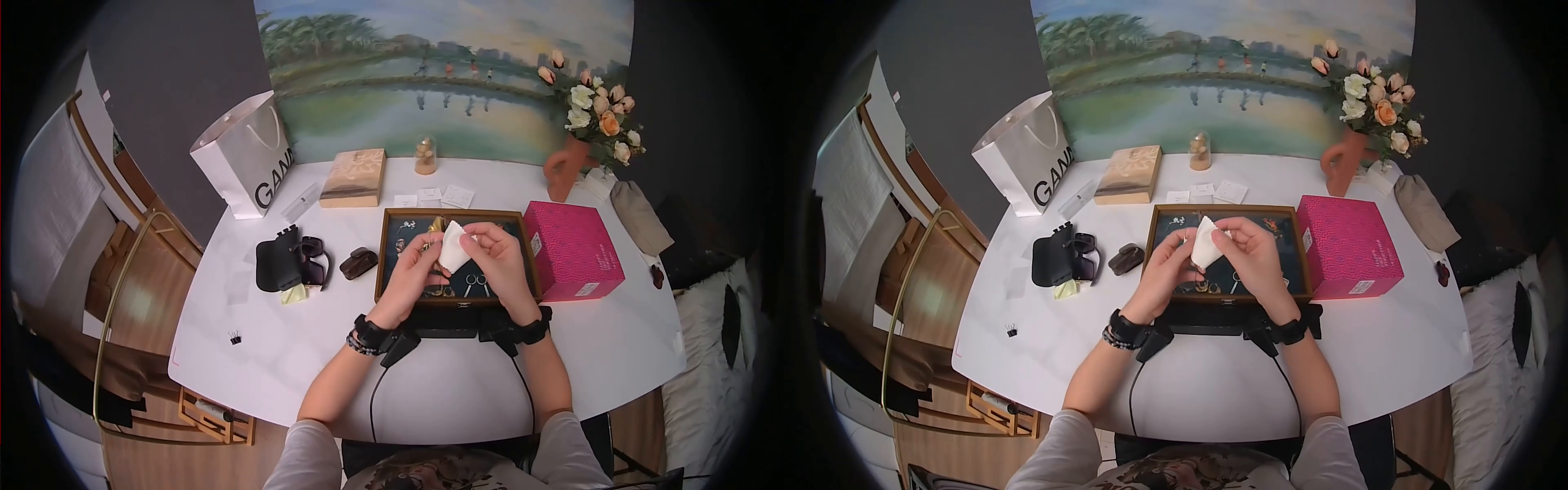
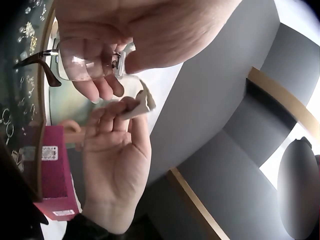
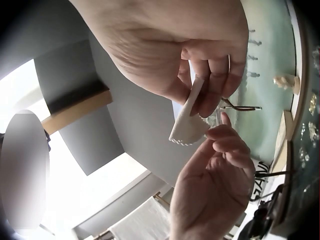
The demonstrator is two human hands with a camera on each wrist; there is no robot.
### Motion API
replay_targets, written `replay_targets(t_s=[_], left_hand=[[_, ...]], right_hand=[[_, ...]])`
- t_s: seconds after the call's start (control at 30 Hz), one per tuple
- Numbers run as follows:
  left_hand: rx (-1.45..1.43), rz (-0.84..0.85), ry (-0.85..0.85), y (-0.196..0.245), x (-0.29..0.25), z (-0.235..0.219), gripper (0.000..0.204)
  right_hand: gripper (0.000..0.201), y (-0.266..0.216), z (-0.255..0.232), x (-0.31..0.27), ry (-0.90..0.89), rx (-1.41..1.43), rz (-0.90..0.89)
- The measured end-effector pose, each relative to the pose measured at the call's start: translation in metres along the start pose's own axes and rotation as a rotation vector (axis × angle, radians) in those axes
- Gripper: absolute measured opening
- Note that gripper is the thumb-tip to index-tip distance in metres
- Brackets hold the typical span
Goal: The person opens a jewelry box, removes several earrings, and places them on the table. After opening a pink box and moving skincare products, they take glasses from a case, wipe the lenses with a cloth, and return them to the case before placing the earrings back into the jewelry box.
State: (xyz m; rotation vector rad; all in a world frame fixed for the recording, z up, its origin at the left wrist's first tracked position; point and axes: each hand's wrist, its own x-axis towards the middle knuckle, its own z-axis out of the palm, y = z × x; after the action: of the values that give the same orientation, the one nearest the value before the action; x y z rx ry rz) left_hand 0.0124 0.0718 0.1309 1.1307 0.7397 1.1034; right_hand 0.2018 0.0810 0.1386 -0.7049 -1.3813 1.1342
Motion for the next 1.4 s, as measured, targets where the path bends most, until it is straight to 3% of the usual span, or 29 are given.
replay_targets(t_s=[0.1,0.23,0.3,0.33,0.4,0.53,0.6,0.63,0.7,0.77,0.9,0.93,1.0,1.03,1.1,1.27,1.33,1.4], left_hand=[[-0.135,-0.045,0.008,0.005,-0.007,0.012,0.034],[-0.011,0.027,-0.054,-0.011,-0.002,-0.006,0.033],[-0.012,0.031,0.0,-0.01,-0.001,-0.006,0.035],[-0.012,0.031,0.0,-0.011,-0.001,-0.007,0.035],[0.023,0.004,0.006,-0.015,-0.001,-0.01,0.037],[0.052,-0.017,0.046,-0.009,-0.006,0.0,0.042],[-0.014,0.01,-0.003,-0.006,-0.007,0.001,0.054],[0.026,-0.005,-0.026,-0.007,-0.007,0.002,0.065],[0.016,-0.037,-0.053,-0.006,-0.01,0.004,0.065],[0.006,-0.065,-0.078,-0.009,-0.01,0.003,0.066],[0.132,-0.072,-0.096,-0.022,-0.005,-0.003,0.032],[0.131,-0.072,-0.097,-0.022,-0.004,-0.003,0.032],[0.114,-0.04,-0.084,-0.023,-0.004,-0.004,0.034],[0.113,-0.04,-0.084,-0.022,-0.005,-0.002,0.034],[0.028,0.0,-0.029,-0.018,-0.007,0.006,0.036],[-0.127,0.002,-0.023,-0.013,-0.013,0.013,0.038],[-0.163,-0.005,-0.032,-0.015,-0.014,0.011,0.037],[-0.169,-0.031,-0.081,-0.017,-0.013,0.01,0.037]], right_hand=[[0.018,0.007,-0.007,-0.001,-0.01,-0.081,-0.029],[0.014,0.0,-0.002,-0.002,0.044,-0.054,0.039],[0.01,0.004,-0.002,0.001,0.139,-0.447,-0.284],[0.01,0.003,-0.001,0.002,0.139,-0.447,-0.283],[0.008,0.0,0.0,0.004,0.177,-0.63,-0.51],[0.008,0.002,-0.003,-0.002,0.147,-0.507,-0.351],[0.01,-0.008,0.001,-0.006,0.041,-0.143,-0.085],[0.01,-0.014,0.002,-0.008,0.044,-0.143,-0.084],[0.012,-0.02,0.003,-0.011,-0.111,0.037,0.058],[0.013,-0.013,0.002,-0.009,-0.079,-0.114,-0.016],[0.017,0.003,-0.005,-0.006,0.034,-0.475,-0.137],[0.017,0.0,-0.005,-0.007,0.035,-0.476,-0.137],[0.019,-0.011,-0.004,-0.009,0.1,-0.484,0.062],[0.019,-0.008,-0.003,-0.009,0.1,-0.484,0.062],[0.02,0.0,0.001,-0.005,0.31,-0.751,-0.374],[0.022,0.0,0.011,-0.012,0.177,-0.775,-0.311],[0.022,0.009,0.012,-0.014,0.11,-0.541,-0.043],[0.021,0.019,0.009,-0.013,0.065,-0.39,-0.044]])
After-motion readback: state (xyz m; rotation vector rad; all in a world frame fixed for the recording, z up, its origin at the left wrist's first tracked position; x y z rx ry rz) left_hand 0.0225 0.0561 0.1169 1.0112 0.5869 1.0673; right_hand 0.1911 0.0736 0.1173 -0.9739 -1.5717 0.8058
